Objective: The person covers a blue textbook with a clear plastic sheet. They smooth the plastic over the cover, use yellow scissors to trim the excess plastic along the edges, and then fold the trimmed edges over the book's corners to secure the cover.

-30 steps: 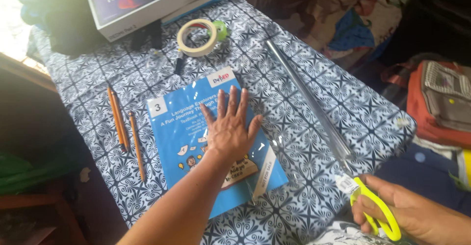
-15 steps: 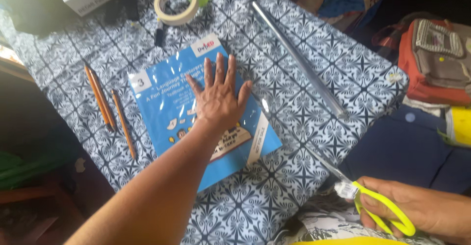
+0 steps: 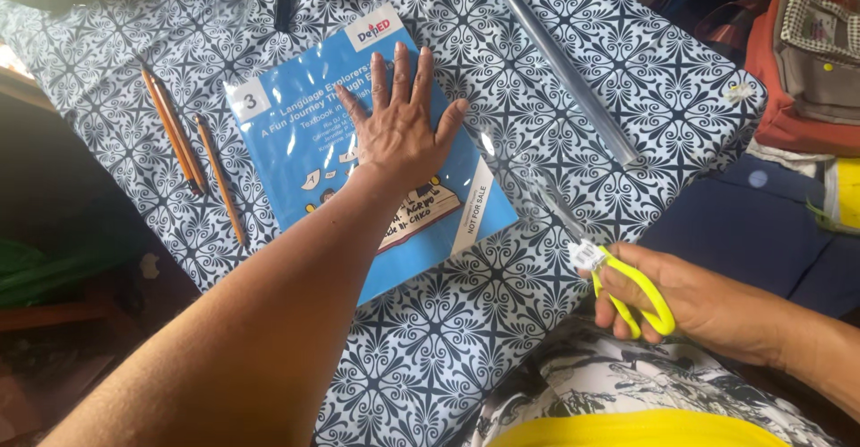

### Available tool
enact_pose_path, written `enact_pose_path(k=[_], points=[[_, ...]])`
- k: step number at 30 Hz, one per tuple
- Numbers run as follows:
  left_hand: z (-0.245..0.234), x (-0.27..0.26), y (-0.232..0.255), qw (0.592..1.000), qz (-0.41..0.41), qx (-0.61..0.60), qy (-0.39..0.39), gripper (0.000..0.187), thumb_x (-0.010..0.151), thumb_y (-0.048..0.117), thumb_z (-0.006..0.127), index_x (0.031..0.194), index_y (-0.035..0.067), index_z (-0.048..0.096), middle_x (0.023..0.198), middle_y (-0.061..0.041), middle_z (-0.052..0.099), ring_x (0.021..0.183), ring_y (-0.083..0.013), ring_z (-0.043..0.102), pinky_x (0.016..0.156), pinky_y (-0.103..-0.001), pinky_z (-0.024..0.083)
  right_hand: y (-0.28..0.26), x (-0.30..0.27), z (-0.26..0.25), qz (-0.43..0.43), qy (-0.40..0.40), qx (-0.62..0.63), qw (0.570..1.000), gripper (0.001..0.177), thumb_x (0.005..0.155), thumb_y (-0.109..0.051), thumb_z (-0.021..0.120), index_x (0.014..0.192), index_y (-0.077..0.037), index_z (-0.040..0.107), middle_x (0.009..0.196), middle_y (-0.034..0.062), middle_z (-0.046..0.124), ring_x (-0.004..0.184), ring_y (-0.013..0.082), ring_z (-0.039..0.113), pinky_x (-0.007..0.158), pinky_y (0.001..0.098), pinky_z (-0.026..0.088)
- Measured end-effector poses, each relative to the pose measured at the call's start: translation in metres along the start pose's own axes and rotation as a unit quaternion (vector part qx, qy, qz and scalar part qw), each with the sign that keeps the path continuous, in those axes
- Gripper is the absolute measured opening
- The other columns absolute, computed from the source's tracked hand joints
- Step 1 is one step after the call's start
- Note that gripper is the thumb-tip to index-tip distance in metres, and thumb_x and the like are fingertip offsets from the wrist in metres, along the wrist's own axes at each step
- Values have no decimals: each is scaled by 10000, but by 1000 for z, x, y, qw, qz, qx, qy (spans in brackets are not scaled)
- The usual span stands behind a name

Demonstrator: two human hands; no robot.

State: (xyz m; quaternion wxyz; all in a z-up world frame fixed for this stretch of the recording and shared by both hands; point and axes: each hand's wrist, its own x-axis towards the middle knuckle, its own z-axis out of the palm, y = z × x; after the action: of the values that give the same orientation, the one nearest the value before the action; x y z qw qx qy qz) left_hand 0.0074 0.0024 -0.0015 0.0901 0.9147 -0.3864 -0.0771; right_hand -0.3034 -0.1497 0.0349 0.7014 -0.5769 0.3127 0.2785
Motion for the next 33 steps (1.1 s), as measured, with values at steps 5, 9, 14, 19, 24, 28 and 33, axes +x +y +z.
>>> enact_pose_path(k=[5,9,14,19,24,28,33], points=[[0,0,-1,1000,-4,11,-2,863,968,725,230,1640,198,108,1713,-134,69,1562,-388,-48,1147,-744,-98,0,-4,10,46,48,-59,996,521,862,-575,624,1092,-110,579,793,57,663,689,118,593,585,261,474],[-1,0,1,1000,-4,12,-2,852,975,712,214,1638,191,91,1707,-133,65,1555,-385,-50,1143,-742,-98,1,9,12,30,68,-60,995,513,870,-576,627,1028,-88,608,797,62,658,697,133,616,576,273,486],[-2,-2,2,1000,-5,17,2,839,977,705,212,1633,195,97,1707,-121,70,1554,-378,-44,1149,-734,-97,1,11,11,14,70,-72,995,502,881,-584,609,1088,-127,576,792,78,682,685,147,636,576,281,495],[-4,-3,3,1000,-8,16,10,842,973,701,231,1633,190,120,1703,-125,86,1555,-380,-28,1148,-733,-87,-5,5,16,12,65,-67,996,514,868,-594,614,1037,-111,566,784,62,666,683,133,621,585,280,485],[-4,-3,3,1000,-9,16,11,833,974,694,241,1630,189,141,1702,-118,92,1555,-376,-25,1147,-740,-87,-5,4,17,24,64,-43,997,491,866,-582,619,1050,-129,573,798,45,647,703,121,611,610,272,480],[-1,-1,2,1000,-7,9,19,827,975,691,240,1630,193,150,1700,-117,101,1553,-376,-18,1145,-741,-89,0,5,12,10,50,-56,997,508,882,-590,598,1038,-108,572,800,45,659,699,115,604,594,262,467],[2,1,0,1000,-7,0,28,817,985,687,224,1631,191,155,1702,-110,109,1560,-375,-16,1144,-745,-96,1,8,11,27,59,-59,996,506,866,-586,600,1131,-157,560,807,42,660,710,113,617,598,256,477]])
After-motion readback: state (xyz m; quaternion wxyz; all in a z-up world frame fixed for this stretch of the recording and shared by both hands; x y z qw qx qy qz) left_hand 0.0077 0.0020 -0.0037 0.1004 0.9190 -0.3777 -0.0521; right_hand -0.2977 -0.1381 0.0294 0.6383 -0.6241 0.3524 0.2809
